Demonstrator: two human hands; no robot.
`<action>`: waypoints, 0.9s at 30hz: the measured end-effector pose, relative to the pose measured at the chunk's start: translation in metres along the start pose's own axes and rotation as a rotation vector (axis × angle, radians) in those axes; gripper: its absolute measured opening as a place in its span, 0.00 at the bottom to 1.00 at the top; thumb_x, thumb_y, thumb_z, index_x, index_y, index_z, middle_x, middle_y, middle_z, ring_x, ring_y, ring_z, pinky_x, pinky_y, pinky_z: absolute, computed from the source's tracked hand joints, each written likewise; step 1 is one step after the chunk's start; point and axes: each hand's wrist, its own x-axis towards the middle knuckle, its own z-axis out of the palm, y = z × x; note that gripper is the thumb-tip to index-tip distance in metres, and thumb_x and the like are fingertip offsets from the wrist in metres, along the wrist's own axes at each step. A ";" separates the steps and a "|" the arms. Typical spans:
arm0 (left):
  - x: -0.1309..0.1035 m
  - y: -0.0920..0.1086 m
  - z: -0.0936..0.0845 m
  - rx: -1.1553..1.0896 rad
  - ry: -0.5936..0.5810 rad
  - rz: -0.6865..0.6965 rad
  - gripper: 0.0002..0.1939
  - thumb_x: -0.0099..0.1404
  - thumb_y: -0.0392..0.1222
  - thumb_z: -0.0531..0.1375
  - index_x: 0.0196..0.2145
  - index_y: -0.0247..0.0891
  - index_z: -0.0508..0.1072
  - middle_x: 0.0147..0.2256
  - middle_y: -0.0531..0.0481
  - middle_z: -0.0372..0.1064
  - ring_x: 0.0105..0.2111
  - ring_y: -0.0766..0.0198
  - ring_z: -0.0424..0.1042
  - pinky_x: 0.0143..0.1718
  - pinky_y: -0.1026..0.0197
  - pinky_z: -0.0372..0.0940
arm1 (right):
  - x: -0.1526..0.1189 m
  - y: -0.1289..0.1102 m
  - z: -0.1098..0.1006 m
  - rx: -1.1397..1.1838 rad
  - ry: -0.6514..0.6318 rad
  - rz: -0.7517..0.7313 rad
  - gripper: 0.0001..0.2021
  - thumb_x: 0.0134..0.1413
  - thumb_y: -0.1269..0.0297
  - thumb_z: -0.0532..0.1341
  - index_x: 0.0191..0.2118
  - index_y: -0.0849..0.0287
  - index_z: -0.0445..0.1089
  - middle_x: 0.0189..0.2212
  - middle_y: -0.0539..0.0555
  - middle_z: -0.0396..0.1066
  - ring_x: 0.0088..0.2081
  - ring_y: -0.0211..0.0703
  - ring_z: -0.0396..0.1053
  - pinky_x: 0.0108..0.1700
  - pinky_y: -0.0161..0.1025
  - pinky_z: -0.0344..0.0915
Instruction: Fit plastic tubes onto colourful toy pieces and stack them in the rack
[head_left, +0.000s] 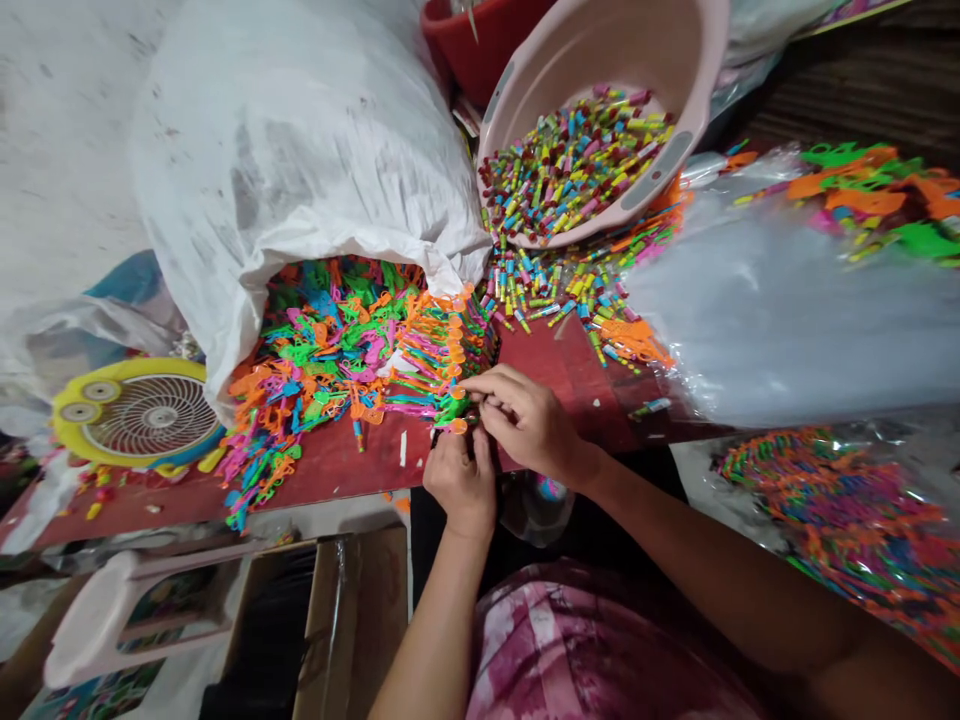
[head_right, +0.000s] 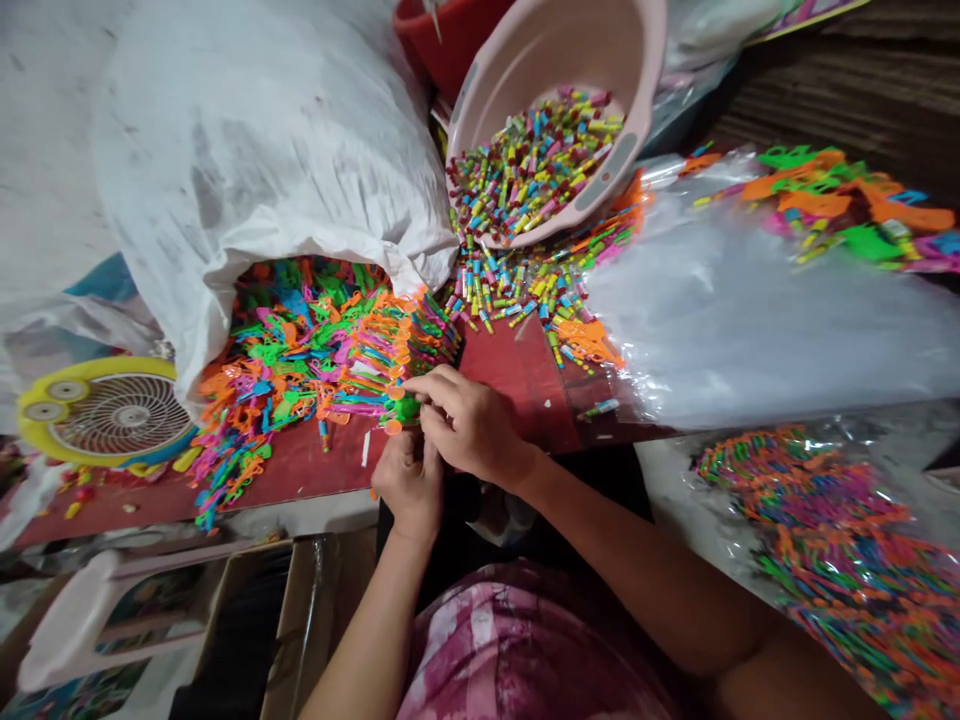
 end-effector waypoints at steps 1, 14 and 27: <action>0.001 0.000 0.000 -0.010 -0.003 -0.010 0.15 0.70 0.45 0.54 0.29 0.36 0.72 0.25 0.49 0.71 0.25 0.64 0.69 0.29 0.63 0.56 | -0.002 -0.001 -0.001 0.015 -0.022 -0.008 0.19 0.54 0.78 0.54 0.49 0.56 0.69 0.39 0.52 0.70 0.36 0.38 0.69 0.38 0.34 0.66; 0.004 -0.003 0.012 -0.179 -0.088 -0.131 0.15 0.68 0.45 0.56 0.25 0.36 0.71 0.24 0.49 0.69 0.24 0.65 0.66 0.28 0.64 0.54 | -0.016 0.013 0.007 -0.221 -0.119 0.067 0.08 0.59 0.68 0.61 0.44 0.57 0.73 0.36 0.52 0.70 0.35 0.39 0.68 0.38 0.34 0.63; 0.009 -0.006 0.010 -0.091 -0.280 -0.236 0.16 0.67 0.43 0.55 0.23 0.37 0.70 0.22 0.50 0.66 0.22 0.67 0.60 0.27 0.63 0.48 | -0.006 0.018 0.025 -0.435 -0.225 0.064 0.05 0.63 0.68 0.59 0.36 0.59 0.71 0.34 0.53 0.70 0.37 0.41 0.69 0.38 0.35 0.59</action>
